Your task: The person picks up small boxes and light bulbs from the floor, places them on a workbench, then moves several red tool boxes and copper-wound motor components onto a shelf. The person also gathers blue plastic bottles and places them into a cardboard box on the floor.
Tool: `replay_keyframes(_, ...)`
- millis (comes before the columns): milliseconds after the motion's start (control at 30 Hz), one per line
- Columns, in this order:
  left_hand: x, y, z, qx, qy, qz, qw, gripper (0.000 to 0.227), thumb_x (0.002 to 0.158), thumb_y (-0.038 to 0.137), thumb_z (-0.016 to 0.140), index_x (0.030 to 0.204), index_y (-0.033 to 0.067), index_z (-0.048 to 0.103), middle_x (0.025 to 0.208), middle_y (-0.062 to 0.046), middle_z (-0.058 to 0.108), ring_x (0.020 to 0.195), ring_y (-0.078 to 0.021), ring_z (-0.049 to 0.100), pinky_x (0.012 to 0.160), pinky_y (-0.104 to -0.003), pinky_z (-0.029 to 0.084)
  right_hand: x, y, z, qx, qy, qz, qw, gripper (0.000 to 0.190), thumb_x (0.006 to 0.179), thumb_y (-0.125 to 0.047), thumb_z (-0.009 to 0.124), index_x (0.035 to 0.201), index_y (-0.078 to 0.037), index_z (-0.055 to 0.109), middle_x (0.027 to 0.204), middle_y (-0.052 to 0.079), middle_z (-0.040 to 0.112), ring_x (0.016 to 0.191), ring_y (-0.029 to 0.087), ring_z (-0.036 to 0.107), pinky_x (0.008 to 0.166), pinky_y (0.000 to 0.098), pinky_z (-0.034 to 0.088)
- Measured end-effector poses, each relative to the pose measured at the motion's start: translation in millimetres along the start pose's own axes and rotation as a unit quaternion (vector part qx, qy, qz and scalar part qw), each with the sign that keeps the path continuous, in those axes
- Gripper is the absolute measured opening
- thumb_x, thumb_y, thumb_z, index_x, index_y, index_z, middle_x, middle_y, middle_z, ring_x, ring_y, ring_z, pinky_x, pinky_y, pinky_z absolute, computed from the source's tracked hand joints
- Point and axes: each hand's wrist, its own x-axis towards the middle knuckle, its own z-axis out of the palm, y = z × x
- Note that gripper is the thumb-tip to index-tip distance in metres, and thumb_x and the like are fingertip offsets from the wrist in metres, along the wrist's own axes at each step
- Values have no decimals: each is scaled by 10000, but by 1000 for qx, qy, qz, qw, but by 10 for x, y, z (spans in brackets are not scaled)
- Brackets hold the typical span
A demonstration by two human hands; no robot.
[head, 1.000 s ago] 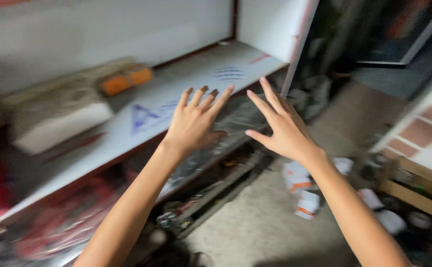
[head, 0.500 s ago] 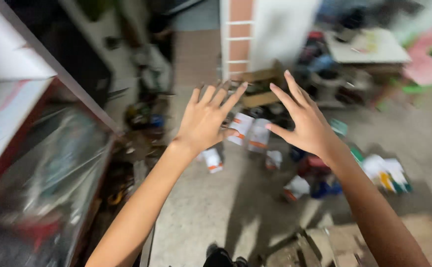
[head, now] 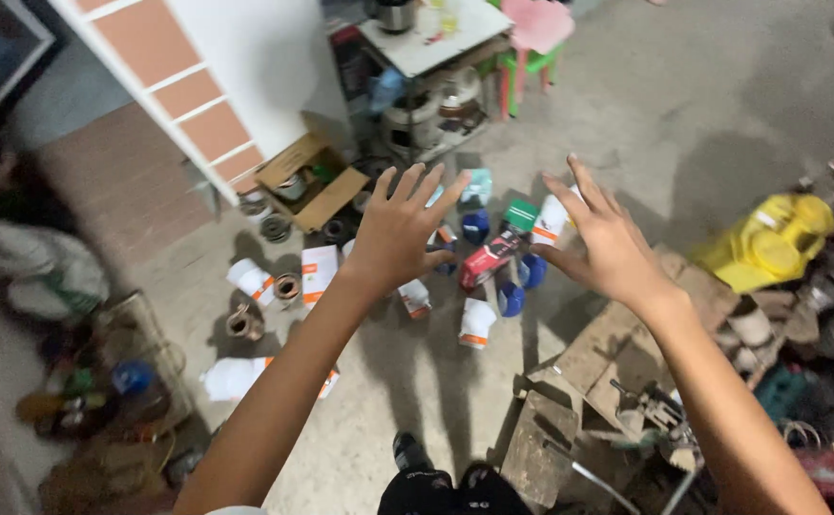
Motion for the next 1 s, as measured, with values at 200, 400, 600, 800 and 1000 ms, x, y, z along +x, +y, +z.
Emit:
replay_keyframes(200, 561, -143, 839, -70, -38, 38, 996, 1090, 636, 545, 887, 1529, 161, 394, 1415, -162, 561, 1325, -356, 493, 1121, -571, 354, -157, 593, 291, 31, -26, 99, 994, 900, 748, -267, 836, 1533, -102, 428, 1614, 300, 291, 1424, 493, 398, 1147, 510, 370)
replay_keyframes(400, 981, -331, 1963, -76, -33, 23, 996, 985, 695, 503, 859, 1516, 174, 426, 1381, -139, 578, 1269, -345, 525, 1043, -567, 394, -101, 1492, 1053, 48, -61, 138, 987, 849, 768, -272, 822, 1514, -139, 438, 1632, 232, 318, 1406, 452, 432, 1130, 488, 392)
replay_keyframes(600, 922, -583, 3598, -104, -56, -42, 992, 888, 725, 418, 826, 1499, 154, 480, 1365, -116, 603, 1249, -318, 565, 994, -509, 447, -238, 2520, 2428, 62, -81, 171, 980, 879, 736, -275, 830, 1520, -127, 463, 1597, 246, 336, 1393, 448, 421, 1122, 475, 389)
replay_keyframes(800, 204, -920, 5702, -212, -72, -187, 957, 805, 800, 462, 826, 1470, 134, 525, 1294, -132, 620, 1197, -364, 585, 919, -484, 506, -480, 3602, 4209, 80, -102, 187, 974, 773, 813, -350, 797, 1480, -94, 502, 1526, 239, 495, 1387, 413, 482, 1126, 476, 393)
replay_keyframes(1000, -344, -962, 7684, -235, -151, -202, 939, 769, 773, 542, 844, 1360, 126, 572, 1342, -107, 610, 1234, -351, 573, 944, -495, 519, -751, 4307, 5980, 174, -139, 423, 878, 769, 829, -409, 744, 1512, -154, 500, 1375, 191, 655, 1209, 357, 676, 1089, 418, 514)
